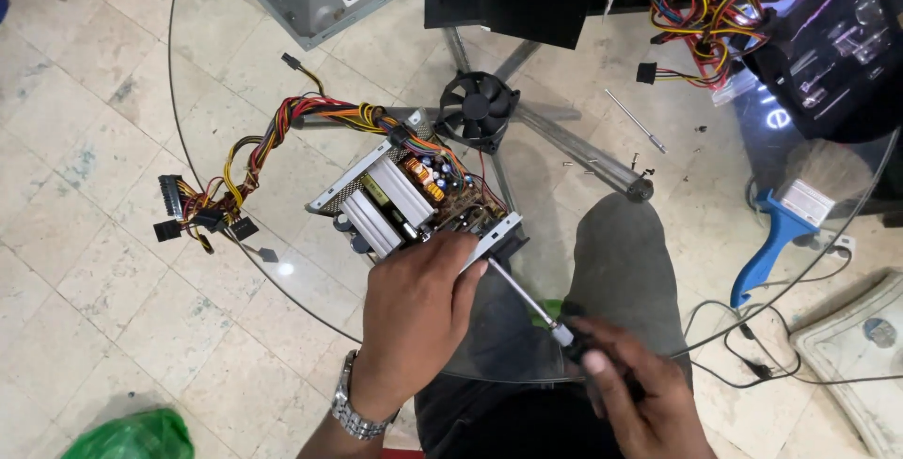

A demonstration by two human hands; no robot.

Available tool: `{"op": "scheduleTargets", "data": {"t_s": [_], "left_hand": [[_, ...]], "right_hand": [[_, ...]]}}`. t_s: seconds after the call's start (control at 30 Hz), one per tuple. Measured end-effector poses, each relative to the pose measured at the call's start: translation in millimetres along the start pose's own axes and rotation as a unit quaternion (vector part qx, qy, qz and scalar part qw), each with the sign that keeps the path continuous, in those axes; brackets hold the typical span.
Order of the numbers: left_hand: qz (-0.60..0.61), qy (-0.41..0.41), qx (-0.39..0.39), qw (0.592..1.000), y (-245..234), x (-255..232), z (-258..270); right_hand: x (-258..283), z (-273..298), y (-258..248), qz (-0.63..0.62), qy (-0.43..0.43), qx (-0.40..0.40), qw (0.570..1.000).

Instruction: The person uses a screwdriver to remove screws from a computer power supply unit placed on a glass table. They manipulate the unit and its attached wires while unscrewing components.

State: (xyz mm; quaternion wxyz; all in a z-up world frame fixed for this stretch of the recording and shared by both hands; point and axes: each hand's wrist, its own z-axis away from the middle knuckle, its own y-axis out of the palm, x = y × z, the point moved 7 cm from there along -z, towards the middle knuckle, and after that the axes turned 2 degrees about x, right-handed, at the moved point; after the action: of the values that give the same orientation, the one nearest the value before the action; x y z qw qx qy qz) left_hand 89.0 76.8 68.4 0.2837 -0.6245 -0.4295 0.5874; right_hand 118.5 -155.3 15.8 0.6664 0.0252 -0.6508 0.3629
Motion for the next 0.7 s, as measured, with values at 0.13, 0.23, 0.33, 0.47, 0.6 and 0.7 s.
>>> {"op": "scheduleTargets", "data": {"t_s": [0.13,0.23,0.33,0.47,0.6,0.7], "left_hand": [[0.004,0.016,-0.021,1.0,-1,-2,1],[0.014,0.027,-0.034,0.999,-4,-3,0],[0.025,0.028,-0.033,0.999,-6,-5,-3],[0.022,0.015,-0.022,0.999,-8,-7,-2],[0.008,0.011,-0.036,0.999,-10,-6,0],[0.016,0.013,-0.032,0.999,-8,-7,2]], "right_hand": [[-30,4,-1,0.009,0.135,-0.022,0.991],[-23,-4,4,-0.084,0.088,0.029,0.992],[-39,0,10,-0.144,0.2,0.044,0.968],[-56,-2,-1,-0.041,0.208,0.023,0.977],[-80,1,16,-0.208,0.088,0.01,0.974],[-114,3,3,-0.147,0.065,-0.026,0.987]]}}
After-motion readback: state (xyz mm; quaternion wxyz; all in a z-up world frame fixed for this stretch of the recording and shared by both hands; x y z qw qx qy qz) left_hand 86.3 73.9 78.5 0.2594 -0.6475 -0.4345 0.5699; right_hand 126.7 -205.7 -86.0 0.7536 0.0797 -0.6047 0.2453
